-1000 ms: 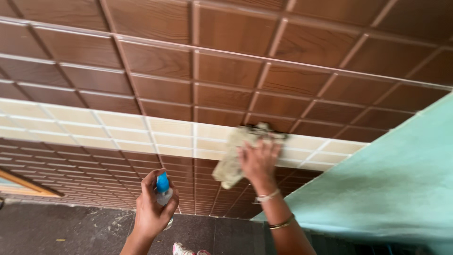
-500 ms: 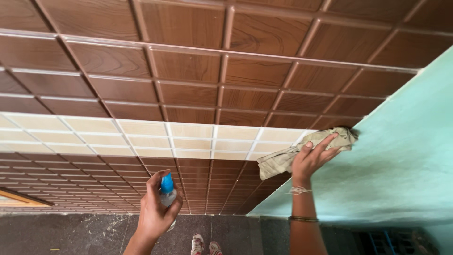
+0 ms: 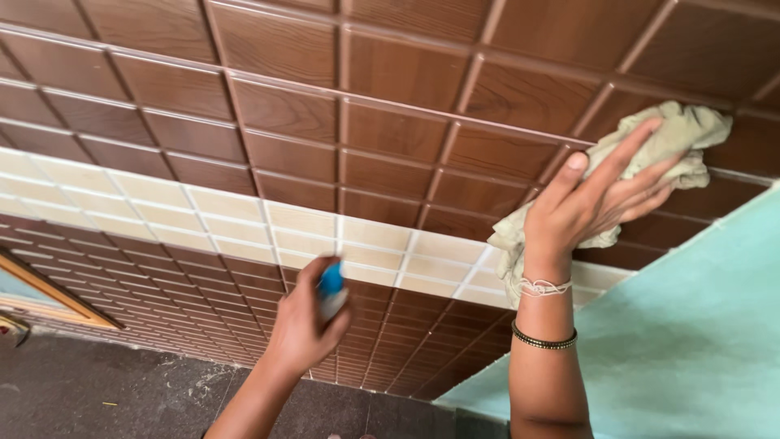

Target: The person sprays a liquid from a bottle onto a carved wooden door and a tiled wall, then wipes both surfaces with a cloth, including a switchboard on the wall.

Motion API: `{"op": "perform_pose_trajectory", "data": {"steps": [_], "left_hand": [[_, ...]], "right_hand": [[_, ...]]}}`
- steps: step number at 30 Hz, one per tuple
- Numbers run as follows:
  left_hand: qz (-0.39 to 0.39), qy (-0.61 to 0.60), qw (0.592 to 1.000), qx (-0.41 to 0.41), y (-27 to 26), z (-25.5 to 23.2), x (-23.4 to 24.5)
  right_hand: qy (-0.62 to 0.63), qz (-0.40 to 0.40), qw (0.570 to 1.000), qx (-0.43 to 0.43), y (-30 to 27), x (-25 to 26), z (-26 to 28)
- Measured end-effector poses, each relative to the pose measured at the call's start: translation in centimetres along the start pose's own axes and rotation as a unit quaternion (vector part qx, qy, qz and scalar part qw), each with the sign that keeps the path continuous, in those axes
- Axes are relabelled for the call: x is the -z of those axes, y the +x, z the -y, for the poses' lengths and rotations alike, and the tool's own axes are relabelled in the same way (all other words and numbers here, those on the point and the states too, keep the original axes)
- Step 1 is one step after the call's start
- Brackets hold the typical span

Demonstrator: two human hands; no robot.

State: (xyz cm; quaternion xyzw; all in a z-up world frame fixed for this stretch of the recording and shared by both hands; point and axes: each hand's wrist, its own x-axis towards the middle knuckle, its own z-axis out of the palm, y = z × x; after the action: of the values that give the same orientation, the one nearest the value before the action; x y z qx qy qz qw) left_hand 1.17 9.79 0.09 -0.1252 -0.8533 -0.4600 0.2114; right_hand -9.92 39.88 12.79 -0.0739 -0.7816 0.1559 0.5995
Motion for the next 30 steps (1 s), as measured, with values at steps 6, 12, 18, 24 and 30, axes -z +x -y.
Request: {"op": "perform_pose_trajectory", "data": {"steps": [6,12,18,24,30], "left_hand": [[-0.166,0.05,0.973,-0.153,7.5,-5.1,1.4],[-0.176,-0.005,0.969,-0.175,7.5,-4.5,4.6],[-0.204,-0.073,0.97,-0.108,4.0,-0.8,5.8],[-0.222,-0.046,0.97,-0.091,0.4,1.7,6.8],[-0.229,-0.04,0.97,-0.076,-2.1,2.5,8.4]], "right_hand": [[-0.023,-0.001,0.998,0.063,0.2,0.2,1.7],[-0.029,-0.009,0.998,0.061,-0.2,-0.8,0.9],[0.108,-0.038,0.974,0.193,-4.5,-6.3,8.8],[0.105,0.084,0.909,0.395,-14.9,-7.7,19.5],[0.071,0.168,0.895,0.407,-14.5,-6.4,18.4]]}}
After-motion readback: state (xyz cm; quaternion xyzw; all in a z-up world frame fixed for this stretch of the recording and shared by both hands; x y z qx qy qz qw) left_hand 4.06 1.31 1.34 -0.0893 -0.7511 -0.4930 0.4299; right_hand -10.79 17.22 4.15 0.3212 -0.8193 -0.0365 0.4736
